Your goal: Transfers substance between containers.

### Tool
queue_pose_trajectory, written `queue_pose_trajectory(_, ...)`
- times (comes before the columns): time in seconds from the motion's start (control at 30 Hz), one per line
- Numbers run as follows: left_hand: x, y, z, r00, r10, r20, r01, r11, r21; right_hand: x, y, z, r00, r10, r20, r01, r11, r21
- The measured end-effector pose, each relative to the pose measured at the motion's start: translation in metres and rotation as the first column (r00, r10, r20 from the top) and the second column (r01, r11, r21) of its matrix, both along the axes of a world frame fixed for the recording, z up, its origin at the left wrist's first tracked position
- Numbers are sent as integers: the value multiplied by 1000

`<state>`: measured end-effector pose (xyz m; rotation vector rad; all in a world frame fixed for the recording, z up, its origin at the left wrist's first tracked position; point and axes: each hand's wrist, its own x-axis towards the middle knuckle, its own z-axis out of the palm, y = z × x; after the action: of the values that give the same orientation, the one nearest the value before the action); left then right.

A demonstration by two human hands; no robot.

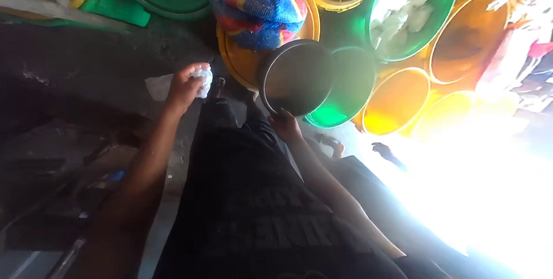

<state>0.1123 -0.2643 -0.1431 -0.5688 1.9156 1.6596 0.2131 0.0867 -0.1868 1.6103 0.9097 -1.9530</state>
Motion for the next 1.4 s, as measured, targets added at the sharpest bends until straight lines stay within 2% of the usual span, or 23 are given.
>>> queue_pose_trajectory(0.1,11,35,-4,998,-43,-46,39,996,-80,6,24,-9,994,77,-77,-88,984,-152)
queue_pose_trajectory(0.13,13,48,-7,995,-74,-65,66,992,-105,8,38,-11,992,78,-97,-92,985,-143)
queue_pose_trajectory(0.23,18,83,-12,980,-160,-123,139,977,-160,-1,95,-2,978,162,-133,-154,986,67)
queue_pose_trajectory(0.3,18,98,-8,964,-202,-175,164,964,-210,-15,137,4,936,306,-172,-281,947,154)
queue_pose_trajectory(0.4,12,108,17,942,-286,-174,232,933,-276,-51,186,16,809,573,-129,-506,791,344)
queue_pose_trajectory(0.47,8,109,43,928,-326,-180,274,925,-265,-90,195,32,693,721,0,-576,553,602)
queue_pose_trajectory(0.53,5,109,74,921,-345,-181,301,925,-231,-134,175,66,478,876,58,-592,273,758)
queue_pose_trajectory(0.6,8,111,97,915,-345,-209,308,932,-189,-166,121,111,181,983,-21,-583,125,803)
queue_pose_trajectory(0.63,9,111,104,908,-345,-237,309,934,-177,-176,90,131,-19,994,-103,-598,72,798)
queue_pose_trajectory(0.7,8,114,118,893,-349,-286,303,933,-193,-187,29,154,-418,882,-215,-566,-68,822)
queue_pose_trajectory(0.73,9,115,126,890,-334,-311,277,936,-216,-186,1,153,-546,802,-242,-527,-105,843)
queue_pose_trajectory(0.77,10,115,131,891,-308,-333,238,942,-235,-182,-21,148,-596,754,-275,-517,-98,851)
queue_pose_trajectory(0.87,19,105,131,908,-231,-351,137,952,-273,-171,-50,131,-526,790,-316,-498,15,867)
queue_pose_trajectory(1.03,32,87,103,963,-219,-154,178,954,-242,-183,-54,129,-379,920,-98,-438,-86,895)
queue_pose_trajectory(1.13,22,84,86,937,-295,-187,229,923,-308,-204,-51,122,-303,953,-1,-376,-119,919)
queue_pose_trajectory(1.2,10,80,72,919,-293,-264,195,919,-342,-221,-44,113,-227,974,27,-415,-121,902)
queue_pose_trajectory(1.23,2,77,69,924,-272,-268,179,928,-327,-233,-45,109,-153,988,5,-477,-79,875)
queue_pose_trajectory(1.27,-8,74,67,934,-244,-262,155,935,-318,-242,-47,108,-64,997,-49,-567,4,823)
queue_pose_trajectory(1.3,-19,73,63,941,-209,-265,116,938,-328,-250,-51,109,53,989,-135,-651,137,747)
queue_pose_trajectory(1.33,-31,71,58,945,-163,-284,58,937,-344,-258,-56,113,204,950,-238,-709,311,633)
queue_pose_trajectory(1.37,-45,69,52,945,-111,-309,-7,934,-357,-266,-61,119,350,877,-328,-728,475,494)
queue_pose_trajectory(1.4,-62,65,46,946,-53,-319,-70,929,-362,-276,-65,122,445,801,-400,-722,586,369)
